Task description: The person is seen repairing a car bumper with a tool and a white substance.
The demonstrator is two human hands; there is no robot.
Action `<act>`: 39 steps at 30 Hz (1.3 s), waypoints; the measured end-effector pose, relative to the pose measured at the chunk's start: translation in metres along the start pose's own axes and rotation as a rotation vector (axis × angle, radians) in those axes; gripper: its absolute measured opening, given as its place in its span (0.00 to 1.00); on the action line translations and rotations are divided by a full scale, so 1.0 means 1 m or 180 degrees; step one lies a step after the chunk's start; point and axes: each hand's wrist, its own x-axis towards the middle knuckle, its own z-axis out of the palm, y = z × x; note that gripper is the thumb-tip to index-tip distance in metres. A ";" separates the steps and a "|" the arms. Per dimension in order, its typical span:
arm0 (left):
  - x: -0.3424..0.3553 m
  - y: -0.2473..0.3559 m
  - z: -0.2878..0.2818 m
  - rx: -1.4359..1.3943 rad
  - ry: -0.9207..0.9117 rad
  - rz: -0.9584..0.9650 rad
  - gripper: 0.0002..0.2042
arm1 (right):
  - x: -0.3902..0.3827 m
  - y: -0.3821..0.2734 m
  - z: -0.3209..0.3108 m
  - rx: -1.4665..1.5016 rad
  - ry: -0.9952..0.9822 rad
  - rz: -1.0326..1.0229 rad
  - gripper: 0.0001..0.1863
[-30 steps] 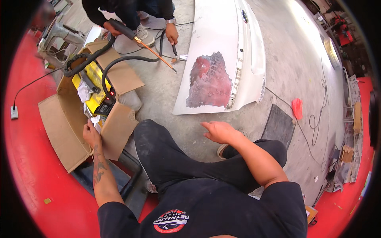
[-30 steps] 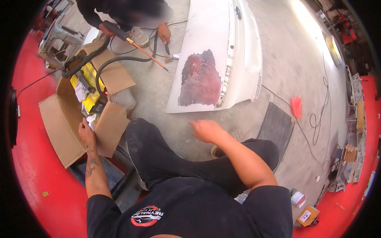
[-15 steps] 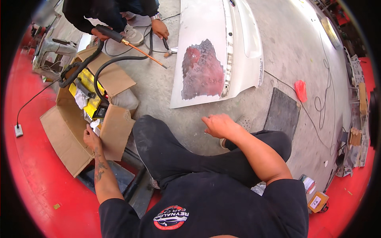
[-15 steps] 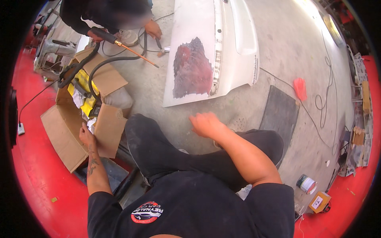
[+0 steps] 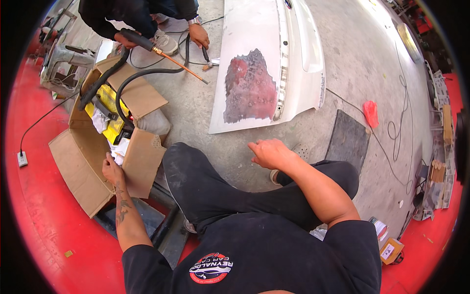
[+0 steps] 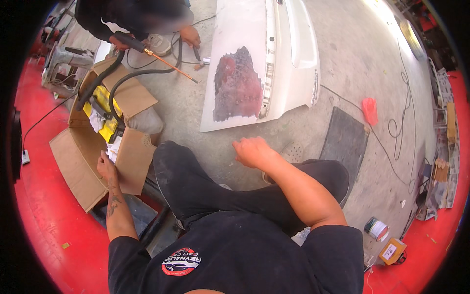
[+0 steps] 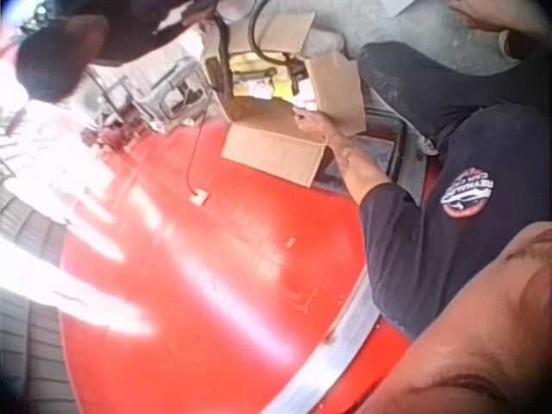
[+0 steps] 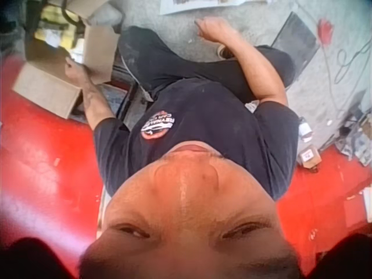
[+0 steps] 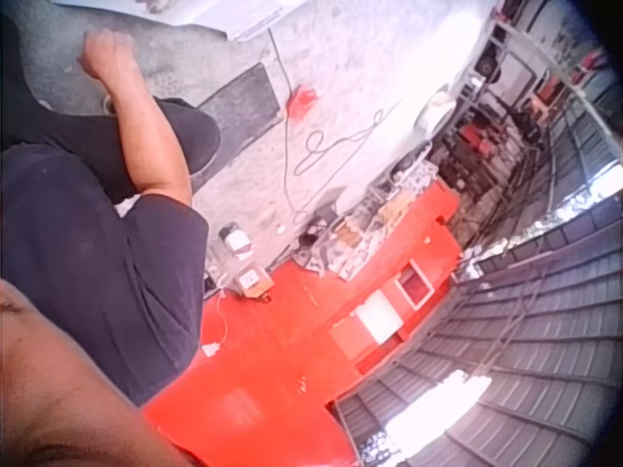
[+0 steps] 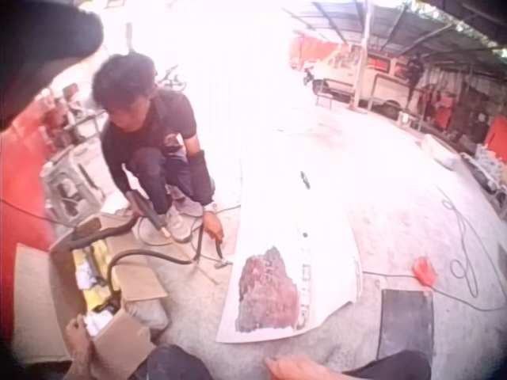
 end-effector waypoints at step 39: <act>-0.003 0.003 0.000 -0.0100 0.0093 0.0030 0.24 | 0.003 -0.004 -0.002 -0.0037 -0.0157 -0.0037 0.16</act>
